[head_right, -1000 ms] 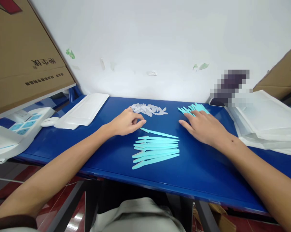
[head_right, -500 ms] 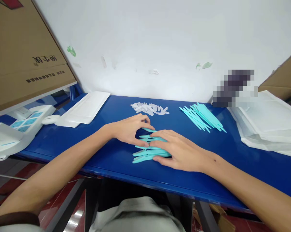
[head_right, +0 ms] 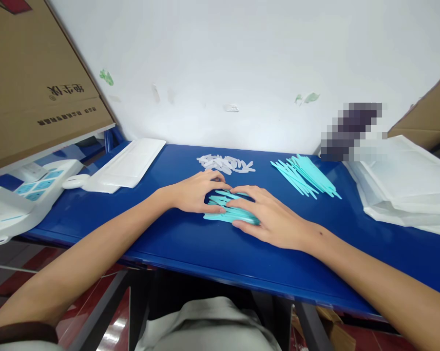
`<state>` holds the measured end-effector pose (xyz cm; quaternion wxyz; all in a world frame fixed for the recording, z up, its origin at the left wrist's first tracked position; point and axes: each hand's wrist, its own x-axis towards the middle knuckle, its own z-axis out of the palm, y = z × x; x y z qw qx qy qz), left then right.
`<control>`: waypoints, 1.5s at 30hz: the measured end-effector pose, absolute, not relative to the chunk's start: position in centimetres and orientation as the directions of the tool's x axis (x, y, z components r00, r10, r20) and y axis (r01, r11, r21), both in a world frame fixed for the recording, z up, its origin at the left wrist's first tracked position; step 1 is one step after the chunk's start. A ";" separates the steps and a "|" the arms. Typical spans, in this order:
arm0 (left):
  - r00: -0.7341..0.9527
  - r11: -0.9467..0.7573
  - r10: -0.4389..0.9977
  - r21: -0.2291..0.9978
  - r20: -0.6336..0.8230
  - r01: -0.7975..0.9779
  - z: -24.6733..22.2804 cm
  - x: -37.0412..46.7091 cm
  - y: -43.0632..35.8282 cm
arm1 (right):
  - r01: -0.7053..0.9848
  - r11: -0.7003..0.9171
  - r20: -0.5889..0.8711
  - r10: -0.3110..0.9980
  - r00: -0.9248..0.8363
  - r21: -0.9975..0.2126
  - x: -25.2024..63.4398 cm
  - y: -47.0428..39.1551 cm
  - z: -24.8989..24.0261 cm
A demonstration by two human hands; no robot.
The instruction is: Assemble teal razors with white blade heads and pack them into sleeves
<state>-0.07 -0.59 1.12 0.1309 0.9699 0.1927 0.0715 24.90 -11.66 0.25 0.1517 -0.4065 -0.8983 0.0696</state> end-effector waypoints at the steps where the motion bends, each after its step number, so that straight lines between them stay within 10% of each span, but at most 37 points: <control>1: 0.917 -0.892 0.389 0.283 0.091 0.351 1.1 -0.1 -0.6 | 0.693 0.680 0.234 0.733 -0.638 -0.239 25.0 -11.7 0.3; 45: 0.915 -0.893 0.400 0.246 0.054 0.376 1.2 -0.4 -0.2 | 0.684 0.723 0.294 0.678 -0.674 -0.100 24.9 -12.0 0.1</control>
